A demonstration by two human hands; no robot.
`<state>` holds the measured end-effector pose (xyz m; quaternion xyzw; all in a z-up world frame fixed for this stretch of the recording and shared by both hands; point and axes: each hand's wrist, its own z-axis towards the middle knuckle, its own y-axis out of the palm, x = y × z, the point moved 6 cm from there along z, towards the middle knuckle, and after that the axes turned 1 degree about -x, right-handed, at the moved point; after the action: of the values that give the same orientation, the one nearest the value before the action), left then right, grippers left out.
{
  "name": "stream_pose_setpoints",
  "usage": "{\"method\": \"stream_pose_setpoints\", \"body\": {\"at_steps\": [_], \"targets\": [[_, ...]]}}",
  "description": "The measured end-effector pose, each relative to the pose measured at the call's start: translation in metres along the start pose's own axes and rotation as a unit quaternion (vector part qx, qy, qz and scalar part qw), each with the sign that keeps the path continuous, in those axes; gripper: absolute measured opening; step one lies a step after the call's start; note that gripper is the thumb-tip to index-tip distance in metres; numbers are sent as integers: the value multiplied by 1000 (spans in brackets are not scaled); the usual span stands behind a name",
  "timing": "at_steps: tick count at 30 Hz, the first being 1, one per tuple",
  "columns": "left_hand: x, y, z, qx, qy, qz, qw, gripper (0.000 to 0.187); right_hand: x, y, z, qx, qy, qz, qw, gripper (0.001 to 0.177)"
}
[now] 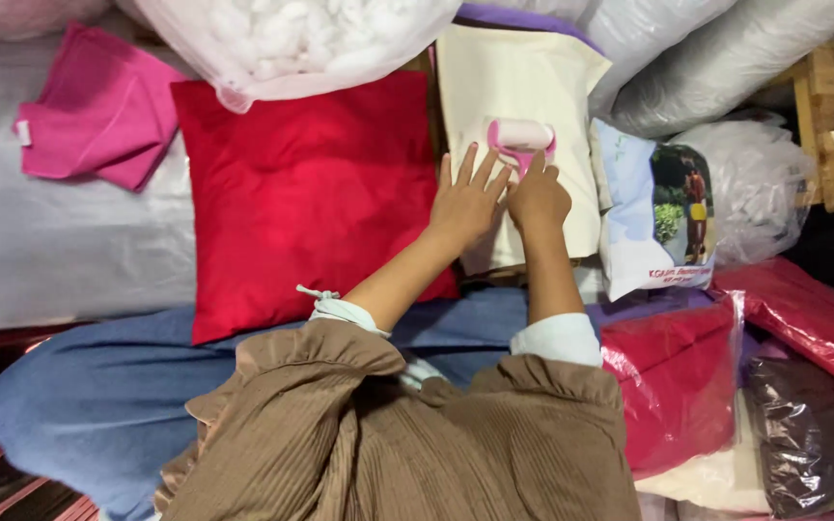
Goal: Stuffing a red pillowcase with fiberfill, lint rolling the exterior, and packaging it in a plastic bag.
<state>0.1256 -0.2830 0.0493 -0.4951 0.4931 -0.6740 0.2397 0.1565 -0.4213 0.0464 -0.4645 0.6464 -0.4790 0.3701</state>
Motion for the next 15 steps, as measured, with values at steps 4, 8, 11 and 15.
{"method": "stream_pose_setpoints", "body": {"at_steps": [4, 8, 11, 15], "targets": [[30, 34, 33, -23, 56, 20, 998, 51, 27, 25, 3, 2, -26, 52, 998, 47], [30, 50, 46, -53, 55, 24, 997, 54, 20, 22, 4, 98, -69, 70, 990, 29], [22, 58, 51, 48, 79, 76, 993, 63, 20, 32, 13, 157, -59, 108, 980, 26], [23, 19, 37, 18, 78, 27, 996, 85, 21, -18, -10, 94, -40, 152, 983, 34]]}}
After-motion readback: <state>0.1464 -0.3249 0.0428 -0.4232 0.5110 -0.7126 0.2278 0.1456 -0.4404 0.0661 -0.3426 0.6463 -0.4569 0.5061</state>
